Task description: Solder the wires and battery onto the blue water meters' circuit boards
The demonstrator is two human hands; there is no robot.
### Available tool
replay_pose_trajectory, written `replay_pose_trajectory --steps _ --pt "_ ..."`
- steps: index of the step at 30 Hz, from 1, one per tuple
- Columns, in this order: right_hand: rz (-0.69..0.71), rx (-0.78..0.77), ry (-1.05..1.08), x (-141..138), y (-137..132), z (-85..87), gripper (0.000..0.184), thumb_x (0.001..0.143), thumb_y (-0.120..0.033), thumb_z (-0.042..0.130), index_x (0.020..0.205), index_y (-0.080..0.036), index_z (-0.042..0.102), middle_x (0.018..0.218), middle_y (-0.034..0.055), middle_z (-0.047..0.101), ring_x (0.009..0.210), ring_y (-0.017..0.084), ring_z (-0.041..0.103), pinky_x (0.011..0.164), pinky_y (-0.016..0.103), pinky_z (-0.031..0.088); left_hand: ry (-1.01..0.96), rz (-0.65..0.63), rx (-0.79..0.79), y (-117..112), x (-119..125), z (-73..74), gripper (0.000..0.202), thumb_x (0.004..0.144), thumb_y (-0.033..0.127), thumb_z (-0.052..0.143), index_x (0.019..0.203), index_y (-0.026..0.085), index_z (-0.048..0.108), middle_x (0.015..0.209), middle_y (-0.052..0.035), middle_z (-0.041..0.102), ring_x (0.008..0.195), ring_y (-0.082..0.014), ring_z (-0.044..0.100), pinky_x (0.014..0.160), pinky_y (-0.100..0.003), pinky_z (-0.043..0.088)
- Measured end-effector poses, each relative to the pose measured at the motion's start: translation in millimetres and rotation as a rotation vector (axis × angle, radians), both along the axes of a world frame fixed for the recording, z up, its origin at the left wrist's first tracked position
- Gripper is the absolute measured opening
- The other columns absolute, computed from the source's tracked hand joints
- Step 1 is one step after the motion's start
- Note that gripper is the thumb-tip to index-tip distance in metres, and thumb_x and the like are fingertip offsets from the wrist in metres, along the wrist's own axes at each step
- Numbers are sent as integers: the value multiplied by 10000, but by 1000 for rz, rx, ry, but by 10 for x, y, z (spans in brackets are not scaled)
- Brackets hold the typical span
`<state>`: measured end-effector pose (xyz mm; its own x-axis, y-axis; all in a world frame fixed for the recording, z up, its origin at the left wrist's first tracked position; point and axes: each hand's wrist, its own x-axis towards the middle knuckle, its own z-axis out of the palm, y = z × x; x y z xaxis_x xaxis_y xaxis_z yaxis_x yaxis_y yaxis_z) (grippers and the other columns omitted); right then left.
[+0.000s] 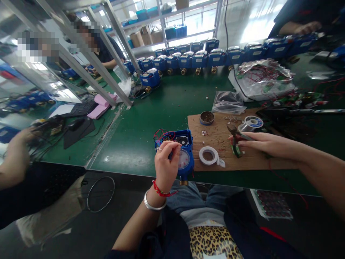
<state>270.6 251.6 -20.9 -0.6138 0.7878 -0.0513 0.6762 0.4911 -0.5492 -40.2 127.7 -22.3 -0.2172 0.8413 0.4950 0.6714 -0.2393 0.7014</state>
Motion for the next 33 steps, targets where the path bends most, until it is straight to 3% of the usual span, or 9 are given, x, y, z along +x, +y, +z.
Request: replay_pose_trajectory --steps 3,7,10,14,20,23,26,29,33 --pt "5 -251 140 45 52 153 404 946 -402 435 1272 -259 625 1333 60 601 1251 272 543 1083 388 397 0 0 3 4 5 -2 119 922 228 549 880 185 652 904 -37 650 880 -152 597 812 -294 470" --pt "-88 -206 250 -6 71 506 424 959 -414 436 1356 -306 537 1417 21 527 1317 246 472 1140 398 309 10 3 4 7 5 -8 118 920 223 551 890 185 659 904 -39 655 885 -154 600 816 -298 470" --pt "-38 -227 321 -94 102 623 426 953 -420 452 1332 -256 556 1387 44 552 1292 217 497 1122 363 338 9 7 3 8 3 -16 112 917 217 555 894 185 661 909 -37 657 887 -154 600 818 -298 468" --pt "129 -311 124 -231 243 360 414 934 -399 444 1223 -166 628 1227 84 661 1115 216 625 993 349 467 9 4 13 13 1 -27 107 917 212 558 889 184 658 909 -32 655 885 -146 600 821 -288 464" --pt "209 -370 -301 -417 496 -195 334 893 -338 423 1004 -199 706 888 23 751 807 182 708 711 272 536 12 16 23 15 6 -33 111 918 218 558 903 184 663 910 -39 659 893 -155 601 826 -299 468" --pt "149 -105 -399 -463 459 -304 356 863 -349 462 1080 -187 693 1005 77 731 934 236 686 809 341 516 8 16 27 15 14 -30 107 918 212 559 900 182 661 909 -37 659 891 -149 601 826 -293 466" --pt "116 188 -450 -477 263 -365 527 813 -495 533 1202 -158 641 1165 158 658 1067 329 622 898 448 469 5 21 34 18 19 -30 103 917 209 561 905 187 661 903 -32 660 879 -146 600 822 -292 466" --pt "95 293 -469 -489 26 -423 684 756 -539 584 1288 -109 567 1263 209 579 1124 374 570 934 484 438 -6 23 45 21 20 -33 98 917 207 563 908 192 659 904 -28 659 877 -143 598 820 -288 463" --pt "79 317 -521 -525 -92 -488 624 768 -339 542 1313 -36 520 1269 243 557 1130 377 551 925 465 437 -25 20 40 14 21 -30 105 927 202 546 903 189 647 900 -25 655 879 -136 594 819 -280 455"
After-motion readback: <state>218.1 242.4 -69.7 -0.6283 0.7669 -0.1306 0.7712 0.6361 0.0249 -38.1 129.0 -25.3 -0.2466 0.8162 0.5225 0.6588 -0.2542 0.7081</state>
